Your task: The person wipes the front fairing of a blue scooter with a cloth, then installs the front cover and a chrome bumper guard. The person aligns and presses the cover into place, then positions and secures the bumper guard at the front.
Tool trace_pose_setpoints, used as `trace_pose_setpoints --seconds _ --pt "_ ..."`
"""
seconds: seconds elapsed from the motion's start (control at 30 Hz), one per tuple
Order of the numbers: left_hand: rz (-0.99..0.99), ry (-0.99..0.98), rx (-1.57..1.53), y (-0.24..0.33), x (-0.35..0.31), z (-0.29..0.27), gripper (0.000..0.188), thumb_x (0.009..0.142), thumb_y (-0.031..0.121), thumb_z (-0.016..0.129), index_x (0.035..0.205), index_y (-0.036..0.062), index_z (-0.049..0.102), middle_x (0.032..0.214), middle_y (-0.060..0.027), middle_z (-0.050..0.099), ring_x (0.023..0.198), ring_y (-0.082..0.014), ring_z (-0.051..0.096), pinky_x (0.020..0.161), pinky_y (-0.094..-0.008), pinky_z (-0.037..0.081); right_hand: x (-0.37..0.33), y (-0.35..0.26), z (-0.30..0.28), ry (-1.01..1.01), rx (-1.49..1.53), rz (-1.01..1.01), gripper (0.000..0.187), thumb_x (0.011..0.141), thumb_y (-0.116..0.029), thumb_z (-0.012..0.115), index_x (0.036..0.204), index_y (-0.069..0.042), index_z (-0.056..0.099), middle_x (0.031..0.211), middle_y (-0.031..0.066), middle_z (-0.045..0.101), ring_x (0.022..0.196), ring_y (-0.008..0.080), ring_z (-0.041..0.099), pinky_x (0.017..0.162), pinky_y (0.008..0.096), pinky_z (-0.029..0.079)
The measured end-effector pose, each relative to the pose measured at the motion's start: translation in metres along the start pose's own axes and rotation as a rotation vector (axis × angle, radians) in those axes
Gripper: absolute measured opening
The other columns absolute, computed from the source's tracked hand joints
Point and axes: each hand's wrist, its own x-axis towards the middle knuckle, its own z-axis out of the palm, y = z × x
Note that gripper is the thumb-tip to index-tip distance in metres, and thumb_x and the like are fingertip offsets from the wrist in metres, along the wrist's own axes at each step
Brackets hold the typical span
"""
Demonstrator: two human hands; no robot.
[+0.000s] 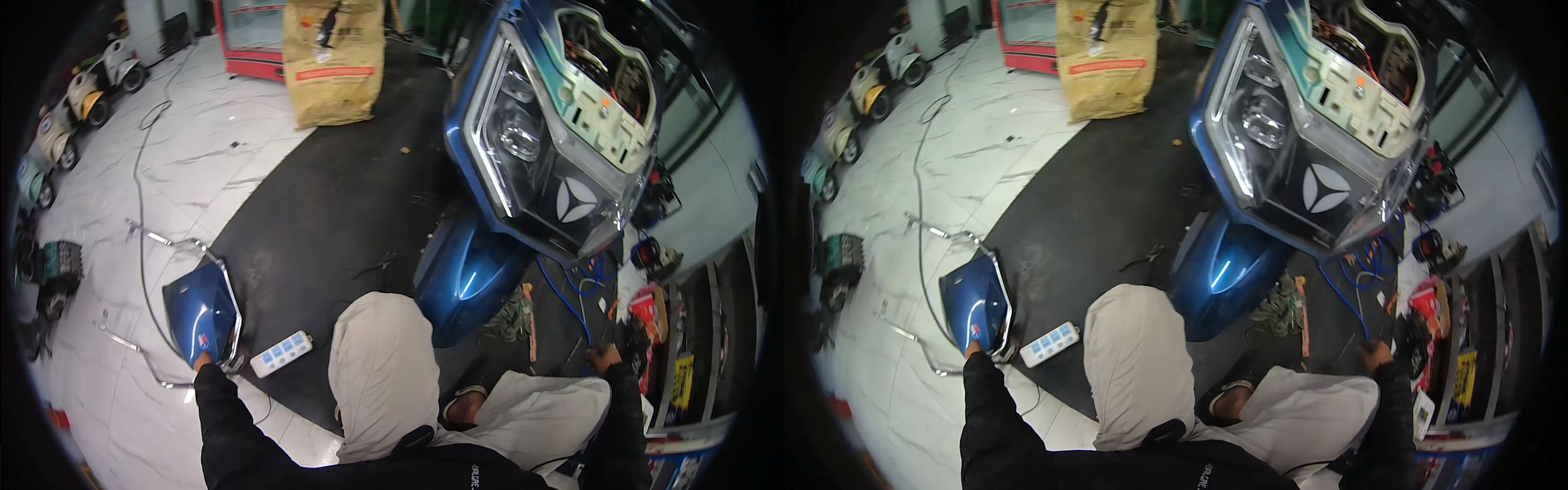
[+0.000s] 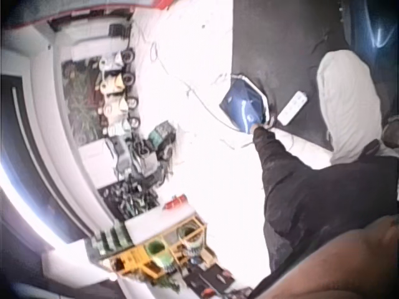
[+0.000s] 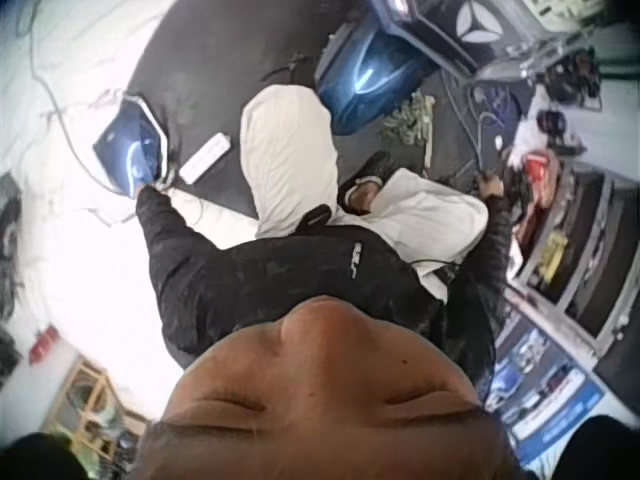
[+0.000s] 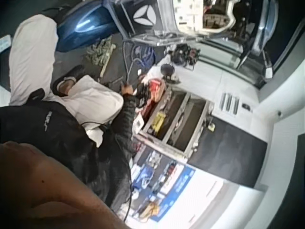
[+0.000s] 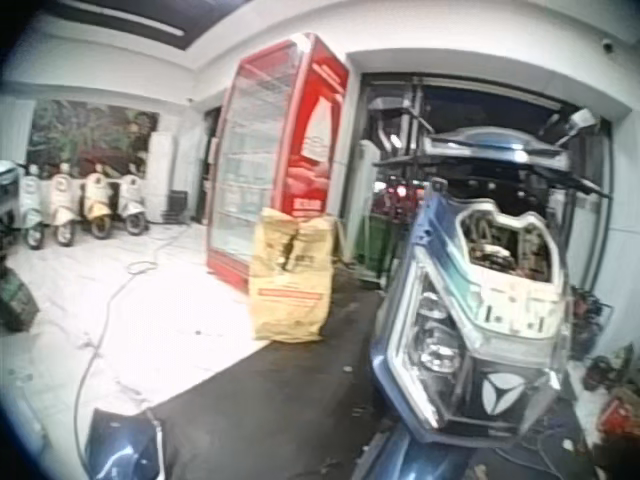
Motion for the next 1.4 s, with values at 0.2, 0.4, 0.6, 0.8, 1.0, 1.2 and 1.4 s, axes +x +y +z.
trace_pose_setpoints --seconds 0.2,0.4,0.6,0.8,1.0,1.2,1.4 --pt "-0.607 -0.201 -1.008 0.017 0.011 0.012 0.046 0.105 0.034 0.059 0.138 0.0016 0.063 0.138 -0.0235 0.067 0.130 -0.0462 0.066 0.103 -0.0593 0.058 -0.007 -0.052 -0.006 0.076 0.000 0.107 0.043 0.098 -0.040 0.076 0.098 0.003 0.079 0.090 0.0272 0.078 0.091 0.0460 0.078 0.081 0.0538 0.059" --pt "-0.820 -0.247 -1.447 0.025 0.019 0.001 0.050 0.106 0.019 0.066 0.151 -0.0002 0.051 0.148 -0.0215 0.059 0.137 -0.0435 0.062 0.102 -0.0604 0.062 -0.004 -0.113 -0.026 0.011 -0.049 -0.049 0.039 0.101 -0.036 0.071 0.097 0.002 0.080 0.082 0.0200 0.079 0.079 0.0368 0.079 0.077 0.0463 0.062" --pt "-0.468 -0.164 -1.685 0.053 0.030 -0.037 0.041 0.107 0.010 0.069 0.145 -0.0022 0.058 0.137 -0.0222 0.068 0.124 -0.0401 0.072 0.102 -0.0558 0.066 0.014 -0.156 -0.029 -0.050 0.097 -0.045 0.039 0.104 -0.035 0.068 0.099 0.003 0.080 0.087 0.0202 0.080 0.082 0.0352 0.080 0.081 0.0456 0.062" --pt "-0.424 -0.156 -1.508 0.119 0.048 -0.097 0.034 0.108 0.015 0.070 0.136 -0.0031 0.064 0.131 -0.0167 0.072 0.111 -0.0352 0.076 0.094 -0.0492 0.069 0.020 -0.159 -0.024 -0.053 0.327 0.059 0.039 0.104 -0.035 0.069 0.105 0.002 0.081 0.089 0.0149 0.082 0.080 0.0320 0.080 0.080 0.0427 0.062" --pt "-0.235 -0.152 -1.572 0.199 -0.027 -0.146 0.033 0.106 0.012 0.071 0.139 0.0077 0.065 0.125 -0.0118 0.072 0.105 -0.0312 0.076 0.083 -0.0424 0.066 0.012 -0.157 -0.025 0.026 0.336 0.008 0.038 0.105 -0.034 0.069 0.111 0.002 0.081 0.088 0.0133 0.082 0.080 0.0260 0.080 0.079 0.0406 0.062" --pt "0.231 0.062 -1.496 0.286 -0.155 -0.194 0.037 0.103 0.005 0.073 0.138 0.0065 0.061 0.128 -0.0087 0.070 0.103 -0.0211 0.068 0.078 -0.0331 0.054 0.019 -0.139 -0.018 0.084 0.468 -0.042 0.039 0.108 -0.027 0.069 0.124 0.007 0.075 0.093 0.0147 0.081 0.073 0.0242 0.079 0.063 0.0393 0.063" --pt "0.571 -0.407 -1.864 0.346 -0.245 -0.266 0.042 0.111 0.008 0.066 0.151 0.0003 0.056 0.144 -0.0168 0.069 0.129 -0.0332 0.070 0.115 -0.0505 0.057 0.013 -0.155 -0.027 0.397 0.433 -0.105 0.033 0.106 -0.025 0.072 0.111 0.006 0.079 0.084 0.0134 0.079 0.067 0.0222 0.076 0.063 0.0369 0.060"
